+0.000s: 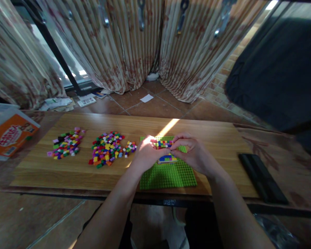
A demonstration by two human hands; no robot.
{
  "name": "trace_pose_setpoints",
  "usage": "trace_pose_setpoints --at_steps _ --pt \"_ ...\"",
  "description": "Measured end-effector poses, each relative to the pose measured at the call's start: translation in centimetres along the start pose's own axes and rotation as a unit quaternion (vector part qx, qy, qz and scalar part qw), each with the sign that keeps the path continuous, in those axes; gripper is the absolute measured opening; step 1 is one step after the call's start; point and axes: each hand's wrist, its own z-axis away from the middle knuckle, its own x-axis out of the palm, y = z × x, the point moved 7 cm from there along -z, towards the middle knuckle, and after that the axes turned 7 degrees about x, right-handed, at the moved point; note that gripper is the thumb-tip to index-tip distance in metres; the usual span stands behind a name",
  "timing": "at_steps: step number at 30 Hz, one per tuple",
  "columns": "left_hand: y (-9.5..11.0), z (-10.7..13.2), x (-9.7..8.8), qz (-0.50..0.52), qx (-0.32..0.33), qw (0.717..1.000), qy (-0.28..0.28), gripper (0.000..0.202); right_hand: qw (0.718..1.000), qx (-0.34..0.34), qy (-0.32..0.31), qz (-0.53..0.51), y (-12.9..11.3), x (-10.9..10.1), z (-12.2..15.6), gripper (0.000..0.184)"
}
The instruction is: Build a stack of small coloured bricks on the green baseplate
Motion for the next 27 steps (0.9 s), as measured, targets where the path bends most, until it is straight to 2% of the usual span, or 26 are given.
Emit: trace_pose_setpoints --at_steps 4,10,15,19,22,24,27 --pt "-0.3 -0.1 0.6 0.041 -0.01 0.999 -0.022 0.031 0.999 0.003 -0.018 -0.029 0.2 -0.1 -0.1 0.006" --pt "-0.1 -0.1 1.2 0.024 -0.02 0.999 -0.039 0.023 0.997 0.021 -0.017 -0.067 1.1 0.1 -0.3 0.008" --pt "-0.3 0.1 0.9 0.009 -0.021 1.0 -0.008 0.036 0.994 0.053 -0.016 -0.099 1.6 0.2 -0.3 0.009" --pt "-0.5 0.0 0.8 0.128 -0.044 0.991 -0.014 0.048 0.991 0.069 -0.006 -0.11 1.9 -0.1 -0.2 0.011" --pt "-0.5 0.1 -0.8 0.193 -0.089 0.976 0.058 0.044 0.989 0.088 0.051 -0.109 2.4 -1.0 -0.3 0.013" --pt "-0.2 0.1 -1.6 0.252 -0.102 0.958 0.087 0.04 0.985 0.095 0.098 -0.105 2.4 -1.5 -0.2 0.013" --pt "0.2 0.1 -1.7 0.356 -0.117 0.924 0.076 0.04 0.984 0.08 0.123 -0.104 1.6 -1.6 -0.3 0.013"
